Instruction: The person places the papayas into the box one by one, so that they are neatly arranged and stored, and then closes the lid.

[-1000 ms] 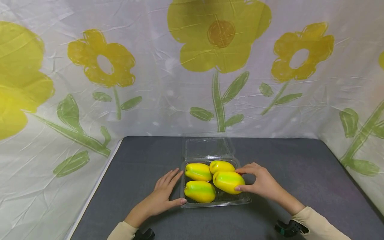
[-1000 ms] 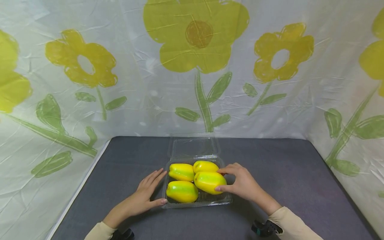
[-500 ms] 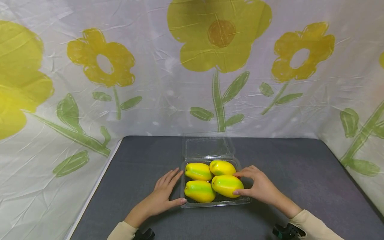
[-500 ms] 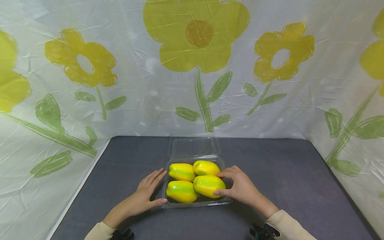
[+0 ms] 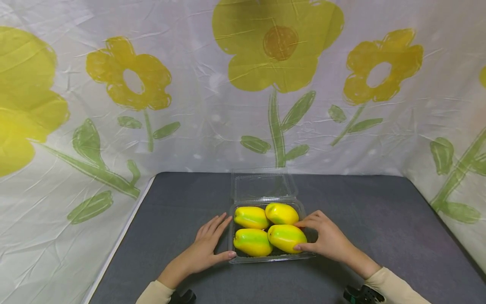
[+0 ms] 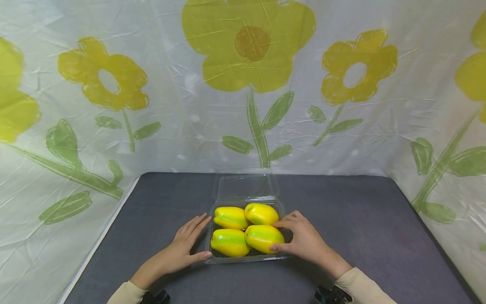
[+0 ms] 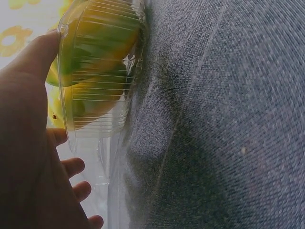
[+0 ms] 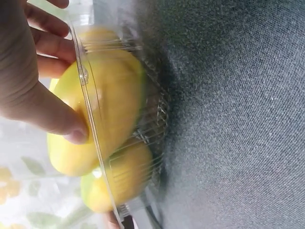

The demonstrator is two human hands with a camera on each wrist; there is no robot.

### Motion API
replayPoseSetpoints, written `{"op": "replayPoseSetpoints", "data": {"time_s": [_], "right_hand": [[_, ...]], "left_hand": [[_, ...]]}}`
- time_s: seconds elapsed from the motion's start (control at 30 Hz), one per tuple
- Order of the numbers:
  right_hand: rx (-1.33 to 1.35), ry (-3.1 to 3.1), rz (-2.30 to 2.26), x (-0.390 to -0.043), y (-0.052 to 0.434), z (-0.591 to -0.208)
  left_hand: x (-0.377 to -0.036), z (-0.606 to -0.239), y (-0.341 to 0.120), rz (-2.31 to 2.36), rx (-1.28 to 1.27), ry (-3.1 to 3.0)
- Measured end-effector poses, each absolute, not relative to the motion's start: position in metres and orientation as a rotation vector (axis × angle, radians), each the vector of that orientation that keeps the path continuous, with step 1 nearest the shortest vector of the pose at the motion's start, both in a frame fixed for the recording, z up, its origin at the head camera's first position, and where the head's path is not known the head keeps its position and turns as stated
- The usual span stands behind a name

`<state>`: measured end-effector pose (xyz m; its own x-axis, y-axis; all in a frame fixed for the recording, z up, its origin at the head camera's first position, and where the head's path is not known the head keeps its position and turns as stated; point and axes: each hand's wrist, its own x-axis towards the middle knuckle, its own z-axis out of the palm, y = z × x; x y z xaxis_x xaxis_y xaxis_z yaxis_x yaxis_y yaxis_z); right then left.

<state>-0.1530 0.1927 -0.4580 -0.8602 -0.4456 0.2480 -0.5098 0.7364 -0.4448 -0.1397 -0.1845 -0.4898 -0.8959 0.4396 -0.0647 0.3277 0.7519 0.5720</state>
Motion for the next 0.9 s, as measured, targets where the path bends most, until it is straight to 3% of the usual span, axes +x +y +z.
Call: {"op": "replayPoseSetpoints", "data": {"time_s": [0.9], "right_hand": [[0.854, -2.762, 0.655, -0.1534, 0.1938, -0.4567]], "left_hand": [[-0.1404, -0.4904, -0.1857, 0.849, 0.63, 2.752]]}}
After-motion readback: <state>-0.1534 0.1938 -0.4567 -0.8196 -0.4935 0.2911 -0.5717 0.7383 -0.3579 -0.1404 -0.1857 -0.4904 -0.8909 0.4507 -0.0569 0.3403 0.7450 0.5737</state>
